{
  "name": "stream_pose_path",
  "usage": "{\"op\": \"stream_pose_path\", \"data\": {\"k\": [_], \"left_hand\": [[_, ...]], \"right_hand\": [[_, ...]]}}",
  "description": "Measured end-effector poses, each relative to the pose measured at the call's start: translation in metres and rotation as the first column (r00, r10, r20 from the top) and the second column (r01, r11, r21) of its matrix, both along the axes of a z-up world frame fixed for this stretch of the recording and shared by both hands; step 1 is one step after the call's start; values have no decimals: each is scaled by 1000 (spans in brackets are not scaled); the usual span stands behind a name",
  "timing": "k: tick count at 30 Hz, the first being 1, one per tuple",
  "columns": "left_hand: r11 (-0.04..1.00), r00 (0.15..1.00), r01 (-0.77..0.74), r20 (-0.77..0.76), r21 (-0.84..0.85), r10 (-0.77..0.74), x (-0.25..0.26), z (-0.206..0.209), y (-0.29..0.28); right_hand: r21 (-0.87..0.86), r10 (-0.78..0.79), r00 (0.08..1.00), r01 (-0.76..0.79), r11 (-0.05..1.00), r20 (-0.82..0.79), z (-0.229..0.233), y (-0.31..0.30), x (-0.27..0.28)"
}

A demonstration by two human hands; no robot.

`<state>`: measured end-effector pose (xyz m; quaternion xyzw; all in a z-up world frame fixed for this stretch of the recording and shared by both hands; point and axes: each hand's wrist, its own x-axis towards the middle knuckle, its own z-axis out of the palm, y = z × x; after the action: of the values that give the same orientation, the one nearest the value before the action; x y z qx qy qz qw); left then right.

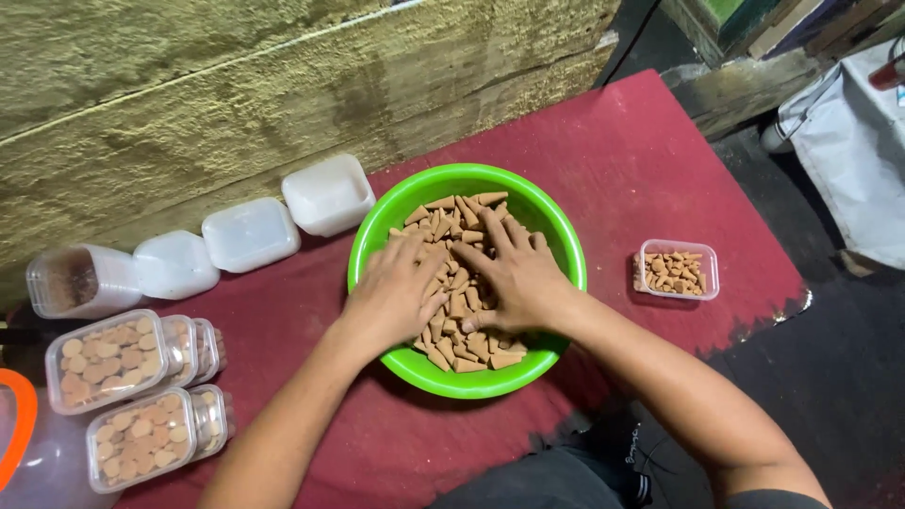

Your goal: Packing incense cones from a large green bowl into small clear plastic containers.

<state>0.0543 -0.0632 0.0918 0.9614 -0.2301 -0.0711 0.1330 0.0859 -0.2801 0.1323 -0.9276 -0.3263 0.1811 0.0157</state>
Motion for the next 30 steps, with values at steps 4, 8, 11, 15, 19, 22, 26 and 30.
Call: {"op": "stream_pose_path", "data": {"k": [4,8,11,15,19,22,26,30], "left_hand": [[979,994,88,-54,-182,-100,0,24,3],[867,974,37,214,-497,81,3,-2,27],[850,843,-178,369,-495,391,-3,-24,41],[599,778,-586,-173,-546,604,-22,-2,33],[388,668,-708,-381,-590,639,-26,-22,36],[319,668,-683,-386,-657,636,-27,-25,36],[230,653,-698,-473,-678,591,-34,-28,34],[139,639,-728,-591,-671,493,-55,-32,27]], "right_hand": [[167,73,995,-85,982,75,-25,-13,-5],[397,1,986,-69,915,167,-37,-20,24],[489,-22,981,-76,869,191,-50,4,61],[432,96,991,-126,893,92,-50,66,69],[312,133,990,-138,940,38,-59,97,44],[370,267,964,-254,893,18,-49,84,36],[419,471,862,-503,756,186,-53,42,34],[366,484,825,-564,740,291,-31,9,47]]}}
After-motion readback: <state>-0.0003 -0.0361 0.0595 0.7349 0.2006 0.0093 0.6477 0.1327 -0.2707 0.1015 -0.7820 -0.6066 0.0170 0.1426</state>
